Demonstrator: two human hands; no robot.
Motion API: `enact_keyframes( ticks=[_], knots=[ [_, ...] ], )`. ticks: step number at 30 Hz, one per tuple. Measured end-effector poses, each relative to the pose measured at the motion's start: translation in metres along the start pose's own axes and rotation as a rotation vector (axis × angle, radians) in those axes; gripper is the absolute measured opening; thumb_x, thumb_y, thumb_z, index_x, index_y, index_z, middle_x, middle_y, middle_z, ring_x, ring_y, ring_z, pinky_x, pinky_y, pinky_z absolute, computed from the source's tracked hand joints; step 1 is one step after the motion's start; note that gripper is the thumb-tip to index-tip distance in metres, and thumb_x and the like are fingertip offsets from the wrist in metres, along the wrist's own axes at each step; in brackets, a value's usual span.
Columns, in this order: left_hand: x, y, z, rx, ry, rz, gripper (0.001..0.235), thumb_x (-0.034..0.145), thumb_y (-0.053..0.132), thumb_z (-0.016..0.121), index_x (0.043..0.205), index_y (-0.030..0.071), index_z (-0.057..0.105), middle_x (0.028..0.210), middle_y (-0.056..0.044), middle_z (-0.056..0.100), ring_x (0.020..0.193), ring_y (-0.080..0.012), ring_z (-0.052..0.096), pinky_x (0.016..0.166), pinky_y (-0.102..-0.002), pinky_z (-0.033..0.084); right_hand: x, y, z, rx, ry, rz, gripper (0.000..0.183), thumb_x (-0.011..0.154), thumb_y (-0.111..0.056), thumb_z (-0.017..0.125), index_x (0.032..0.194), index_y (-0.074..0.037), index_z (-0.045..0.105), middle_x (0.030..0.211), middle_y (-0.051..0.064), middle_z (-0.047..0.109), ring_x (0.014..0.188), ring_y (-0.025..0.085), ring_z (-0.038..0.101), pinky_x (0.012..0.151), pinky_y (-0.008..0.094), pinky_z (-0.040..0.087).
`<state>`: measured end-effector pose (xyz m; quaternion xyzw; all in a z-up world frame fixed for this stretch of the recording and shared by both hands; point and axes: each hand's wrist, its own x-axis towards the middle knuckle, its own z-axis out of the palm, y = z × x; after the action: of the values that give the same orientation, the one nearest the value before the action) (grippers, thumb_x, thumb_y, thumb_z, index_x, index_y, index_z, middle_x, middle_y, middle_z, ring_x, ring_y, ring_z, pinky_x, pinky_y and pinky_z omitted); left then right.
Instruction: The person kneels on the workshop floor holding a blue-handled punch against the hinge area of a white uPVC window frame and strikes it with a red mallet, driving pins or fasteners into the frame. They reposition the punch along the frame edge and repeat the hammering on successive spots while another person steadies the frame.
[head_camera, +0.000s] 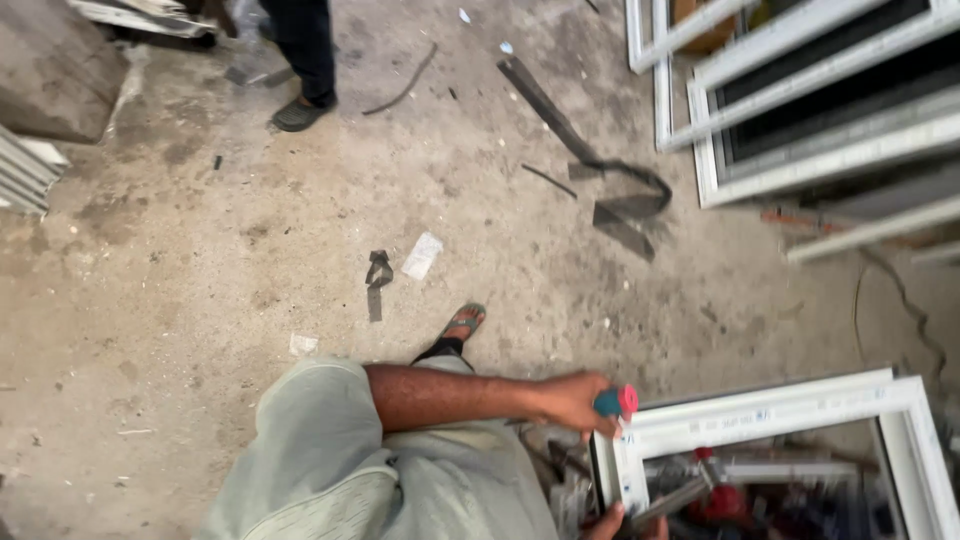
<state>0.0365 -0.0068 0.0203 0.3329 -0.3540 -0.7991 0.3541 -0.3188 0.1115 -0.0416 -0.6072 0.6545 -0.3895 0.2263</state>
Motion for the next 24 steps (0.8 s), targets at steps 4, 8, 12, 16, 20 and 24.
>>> enact_keyframes(
  ticks=[4, 8, 12, 16, 20, 24],
  knots=[
    [-0.021, 0.017, -0.003, 0.011, 0.2, 0.288, 0.023, 0.091, 0.022, 0.08, 0.104, 0.006, 0.072, 0.092, 0.0, 0.073, 0.08, -0.0073, 0.066, 0.072, -0.029, 0.057, -0.008, -0.182, 0.041, -0.244, 0.126, 0.022, 0.048, 0.103, -0.004, 0.068, 0.146, -0.001, 0.046, 0.142, 0.016, 0.06, 0.11, 0.026, 0.061, 0.087, 0.036, 0.055],
    [-0.043, 0.069, 0.0, 0.055, 0.409, 0.26, 0.02, 0.093, 0.022, 0.082, 0.096, 0.007, 0.069, 0.088, 0.003, 0.072, 0.084, -0.005, 0.064, 0.079, -0.025, 0.055, -0.008, -0.221, 0.031, 0.072, 0.153, 0.444, 0.053, 0.103, -0.012, 0.063, 0.151, -0.004, 0.04, 0.138, 0.015, 0.06, 0.062, 0.01, 0.053, 0.053, 0.028, 0.047],
    [-0.037, 0.07, 0.002, 0.031, 0.457, 0.225, 0.023, 0.093, 0.022, 0.083, 0.091, 0.006, 0.065, 0.083, 0.004, 0.065, 0.079, -0.0045, 0.058, 0.073, -0.024, 0.05, 0.002, -0.232, 0.042, 0.041, 0.066, 0.284, 0.048, 0.105, -0.008, 0.06, 0.149, -0.001, 0.042, 0.151, 0.015, 0.059, 0.062, 0.01, 0.054, 0.052, 0.026, 0.046],
    [-0.038, 0.081, 0.011, 0.047, 0.459, 0.226, 0.026, 0.094, 0.023, 0.082, 0.089, 0.006, 0.063, 0.08, 0.005, 0.059, 0.075, -0.0036, 0.054, 0.069, -0.024, 0.048, -0.005, -0.227, 0.041, -0.309, 0.041, 0.088, 0.049, 0.101, 0.0, 0.059, 0.148, 0.001, 0.045, 0.151, 0.019, 0.056, 0.101, 0.031, 0.057, 0.087, 0.039, 0.047],
    [-0.031, 0.084, 0.009, 0.162, 0.36, 0.189, 0.025, 0.094, 0.025, 0.08, 0.091, 0.006, 0.064, 0.078, 0.0, 0.066, 0.074, -0.0045, 0.06, 0.068, -0.025, 0.05, -0.004, -0.225, 0.041, -0.399, -0.004, -0.04, 0.046, 0.098, 0.004, 0.062, 0.142, 0.002, 0.047, 0.156, 0.024, 0.049, 0.149, 0.041, 0.048, 0.123, 0.048, 0.039],
    [-0.02, 0.047, 0.005, 0.236, 0.29, 0.204, 0.023, 0.089, 0.022, 0.079, 0.097, 0.005, 0.067, 0.084, -0.004, 0.074, 0.08, -0.0086, 0.069, 0.074, -0.028, 0.054, -0.005, -0.222, 0.04, -0.429, -0.013, -0.063, 0.045, 0.098, 0.004, 0.063, 0.141, 0.002, 0.047, 0.156, 0.023, 0.049, 0.146, 0.042, 0.051, 0.122, 0.047, 0.04]
  ],
)
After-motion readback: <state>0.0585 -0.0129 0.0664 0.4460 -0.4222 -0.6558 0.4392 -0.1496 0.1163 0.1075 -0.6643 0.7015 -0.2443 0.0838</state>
